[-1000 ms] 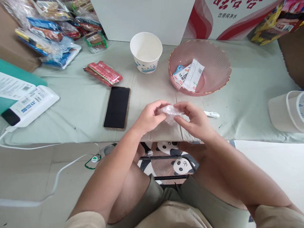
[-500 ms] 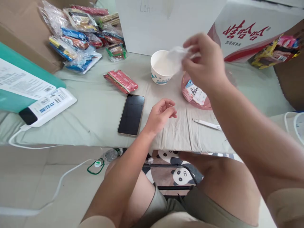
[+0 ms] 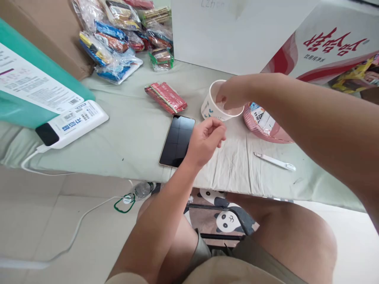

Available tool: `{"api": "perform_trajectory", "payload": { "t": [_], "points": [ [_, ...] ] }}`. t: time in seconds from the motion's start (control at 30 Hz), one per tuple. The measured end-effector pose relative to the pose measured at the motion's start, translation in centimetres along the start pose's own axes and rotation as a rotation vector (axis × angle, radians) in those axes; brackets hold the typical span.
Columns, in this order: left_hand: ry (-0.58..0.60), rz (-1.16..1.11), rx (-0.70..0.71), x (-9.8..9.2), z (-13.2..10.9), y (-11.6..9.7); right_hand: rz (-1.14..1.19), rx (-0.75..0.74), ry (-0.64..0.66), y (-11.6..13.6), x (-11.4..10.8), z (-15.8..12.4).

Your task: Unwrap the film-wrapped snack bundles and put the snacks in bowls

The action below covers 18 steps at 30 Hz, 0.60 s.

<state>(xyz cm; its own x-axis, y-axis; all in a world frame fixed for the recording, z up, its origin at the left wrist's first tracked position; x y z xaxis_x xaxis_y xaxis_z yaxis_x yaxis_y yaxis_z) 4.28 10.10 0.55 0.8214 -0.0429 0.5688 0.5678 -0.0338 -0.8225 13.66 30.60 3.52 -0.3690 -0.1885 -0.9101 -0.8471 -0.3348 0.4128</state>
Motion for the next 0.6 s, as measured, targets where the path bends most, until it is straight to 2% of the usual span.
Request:
{"api": "perform_trajectory", "payload": {
  "t": [0.07,0.1,0.17,0.23,0.3,0.37,0.43,0.5,0.6],
  "points": [
    [-0.078,0.0,0.068,-0.7,-0.1,-0.8,-0.403,0.092,0.192,1.7,-1.0,-1.9],
    [-0.115,0.006,0.11,-1.1,-0.2,-1.1,-0.531,0.095,0.197,3.2,-2.0,-2.8],
    [-0.215,0.035,0.255,-1.9,-0.5,-2.3,-0.571,0.067,0.124,7.1,-3.7,-4.4],
    [-0.41,0.076,0.511,-3.3,-1.3,-4.1,-0.525,-0.017,0.047,11.4,-3.8,-5.4],
    [-0.614,0.127,0.771,-4.3,-2.6,-5.9,-0.438,-0.137,0.049,15.1,-1.7,-5.7],
    [-0.707,0.176,0.905,-4.7,-3.3,-7.0,-0.339,-0.186,0.089,17.2,1.8,-5.2],
    [-0.678,0.23,0.905,-4.7,-3.2,-7.4,-0.261,-0.148,0.117,17.5,5.2,-4.1],
    [-0.636,0.263,0.889,-4.7,-2.9,-7.5,-0.197,-0.091,0.125,16.8,7.6,-2.9],
    [-0.612,0.254,0.899,-4.9,-2.7,-7.6,-0.02,-0.044,0.077,15.9,8.3,-1.6]
  ]
}}
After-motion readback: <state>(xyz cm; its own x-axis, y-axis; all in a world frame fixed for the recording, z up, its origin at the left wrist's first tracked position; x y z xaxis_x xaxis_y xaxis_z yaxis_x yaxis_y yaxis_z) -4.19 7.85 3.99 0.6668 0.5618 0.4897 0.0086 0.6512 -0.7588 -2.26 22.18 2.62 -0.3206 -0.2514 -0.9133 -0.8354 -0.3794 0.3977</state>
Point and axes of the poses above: each hand's wrist, its own z-axis towards the middle knuckle, its own x-axis out of the palm, y = z × x, the point moved 6 cm from there along z, towards the middle knuckle, and after that the axes turned 10 degrees about -z, right-handed, at the moved point
